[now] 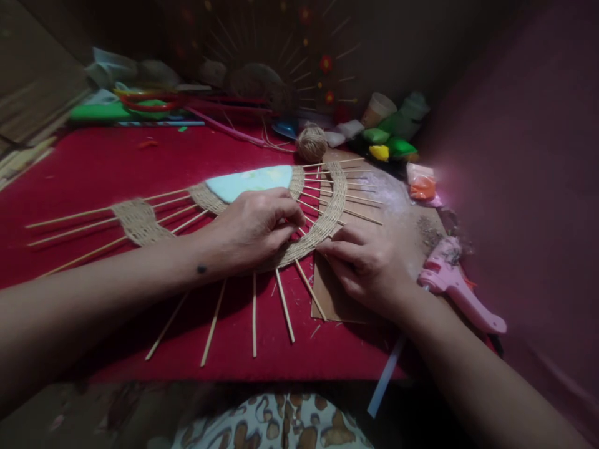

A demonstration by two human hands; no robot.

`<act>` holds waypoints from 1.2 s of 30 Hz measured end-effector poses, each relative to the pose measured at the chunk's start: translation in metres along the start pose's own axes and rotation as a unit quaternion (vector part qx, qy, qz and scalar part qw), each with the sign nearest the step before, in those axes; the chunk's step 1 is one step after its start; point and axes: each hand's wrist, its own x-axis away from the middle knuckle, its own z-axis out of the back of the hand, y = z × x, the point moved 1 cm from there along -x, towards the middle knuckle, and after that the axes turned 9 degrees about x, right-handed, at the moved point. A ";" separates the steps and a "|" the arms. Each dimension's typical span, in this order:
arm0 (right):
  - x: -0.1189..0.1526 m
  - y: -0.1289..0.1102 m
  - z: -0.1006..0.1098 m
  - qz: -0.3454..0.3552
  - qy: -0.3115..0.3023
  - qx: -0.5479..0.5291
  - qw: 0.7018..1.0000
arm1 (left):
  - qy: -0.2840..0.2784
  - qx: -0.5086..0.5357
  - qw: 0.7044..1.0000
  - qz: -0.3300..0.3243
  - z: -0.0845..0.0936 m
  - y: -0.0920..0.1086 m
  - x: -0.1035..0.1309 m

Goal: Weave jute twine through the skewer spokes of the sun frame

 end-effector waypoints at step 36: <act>0.003 0.012 -0.009 -0.126 0.011 0.092 0.988 | 0.096 -0.122 0.987 0.035 0.066 -0.026 0.003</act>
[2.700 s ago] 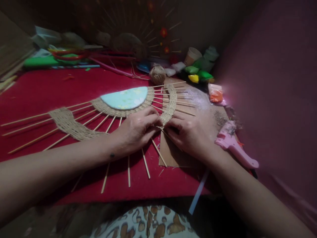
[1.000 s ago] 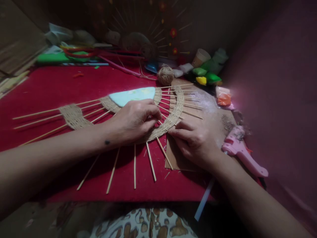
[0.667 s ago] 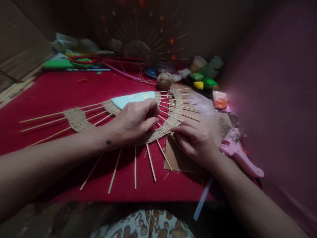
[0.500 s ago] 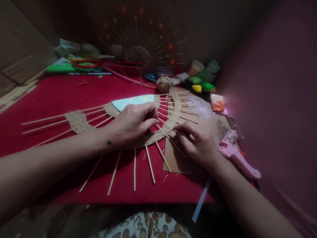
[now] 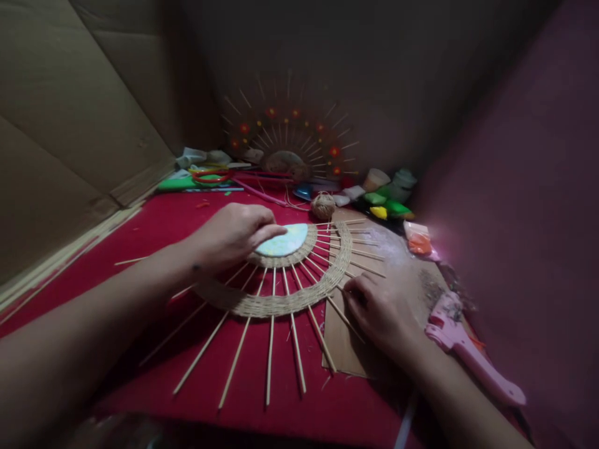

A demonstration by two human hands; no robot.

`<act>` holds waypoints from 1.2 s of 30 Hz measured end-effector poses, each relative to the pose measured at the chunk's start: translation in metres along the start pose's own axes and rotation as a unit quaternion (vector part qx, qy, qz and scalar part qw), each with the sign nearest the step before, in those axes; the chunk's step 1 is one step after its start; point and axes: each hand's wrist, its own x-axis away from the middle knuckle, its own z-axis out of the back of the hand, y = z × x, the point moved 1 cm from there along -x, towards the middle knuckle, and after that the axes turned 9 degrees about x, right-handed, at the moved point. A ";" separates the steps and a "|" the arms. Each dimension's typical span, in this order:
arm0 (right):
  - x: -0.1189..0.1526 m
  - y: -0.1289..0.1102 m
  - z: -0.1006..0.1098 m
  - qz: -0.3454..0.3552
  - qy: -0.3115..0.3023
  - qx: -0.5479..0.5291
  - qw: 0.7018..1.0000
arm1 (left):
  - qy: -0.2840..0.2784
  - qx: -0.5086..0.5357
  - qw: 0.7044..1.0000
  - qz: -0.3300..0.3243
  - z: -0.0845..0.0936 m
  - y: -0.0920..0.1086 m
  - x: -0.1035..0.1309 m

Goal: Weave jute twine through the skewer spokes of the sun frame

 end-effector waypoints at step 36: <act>-0.010 -0.061 -0.008 0.226 0.125 0.041 0.965 | -0.067 0.063 0.994 0.051 0.015 -0.013 0.001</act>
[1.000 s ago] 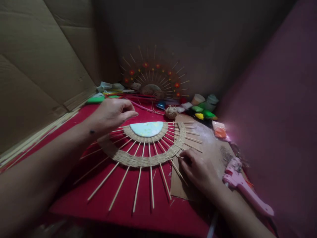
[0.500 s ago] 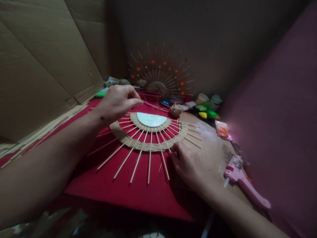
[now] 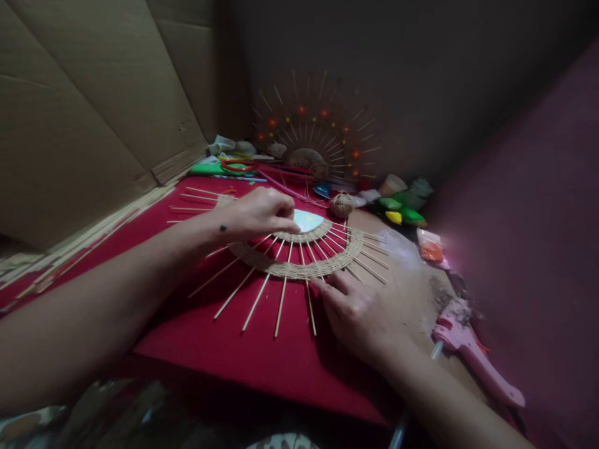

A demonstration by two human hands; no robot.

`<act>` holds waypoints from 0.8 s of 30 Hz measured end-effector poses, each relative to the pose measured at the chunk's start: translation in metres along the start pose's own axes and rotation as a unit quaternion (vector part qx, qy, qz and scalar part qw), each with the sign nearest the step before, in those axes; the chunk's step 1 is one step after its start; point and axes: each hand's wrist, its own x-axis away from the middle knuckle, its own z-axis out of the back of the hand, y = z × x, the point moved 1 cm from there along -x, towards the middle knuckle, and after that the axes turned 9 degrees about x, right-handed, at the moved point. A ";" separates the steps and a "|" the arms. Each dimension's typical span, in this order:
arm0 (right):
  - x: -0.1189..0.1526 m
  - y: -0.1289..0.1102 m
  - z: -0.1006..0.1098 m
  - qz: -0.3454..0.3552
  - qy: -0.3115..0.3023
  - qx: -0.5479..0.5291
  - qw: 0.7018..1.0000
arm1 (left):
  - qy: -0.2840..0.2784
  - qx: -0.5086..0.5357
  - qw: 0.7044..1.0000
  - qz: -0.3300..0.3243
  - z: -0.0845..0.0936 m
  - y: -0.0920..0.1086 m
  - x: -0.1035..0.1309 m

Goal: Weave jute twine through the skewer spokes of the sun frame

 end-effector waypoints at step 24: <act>0.002 -0.003 -0.013 -0.042 -0.057 0.009 0.997 | -0.169 -0.067 0.981 -0.072 -0.058 0.015 0.010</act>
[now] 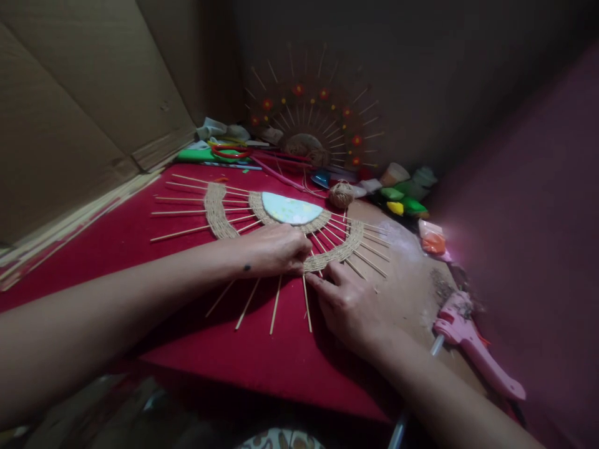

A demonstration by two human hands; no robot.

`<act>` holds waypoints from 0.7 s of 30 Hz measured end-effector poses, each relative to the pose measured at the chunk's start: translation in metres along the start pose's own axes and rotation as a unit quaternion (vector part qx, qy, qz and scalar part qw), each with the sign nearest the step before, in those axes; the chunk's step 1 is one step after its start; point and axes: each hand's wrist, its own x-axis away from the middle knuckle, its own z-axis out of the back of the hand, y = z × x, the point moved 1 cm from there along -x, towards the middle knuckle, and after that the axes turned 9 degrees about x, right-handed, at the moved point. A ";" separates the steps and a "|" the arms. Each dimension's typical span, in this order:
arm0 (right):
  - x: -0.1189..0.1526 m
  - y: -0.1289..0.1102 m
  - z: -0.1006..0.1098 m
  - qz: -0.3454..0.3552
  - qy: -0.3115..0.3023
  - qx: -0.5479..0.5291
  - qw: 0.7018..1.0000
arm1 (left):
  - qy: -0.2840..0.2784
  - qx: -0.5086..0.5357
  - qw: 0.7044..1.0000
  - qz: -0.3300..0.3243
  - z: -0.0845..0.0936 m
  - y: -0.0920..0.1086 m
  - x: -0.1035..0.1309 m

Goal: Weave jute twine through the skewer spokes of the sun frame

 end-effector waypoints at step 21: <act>0.004 0.000 0.001 -0.009 0.051 -0.074 0.996 | 0.103 0.002 0.994 0.040 0.006 -0.007 0.001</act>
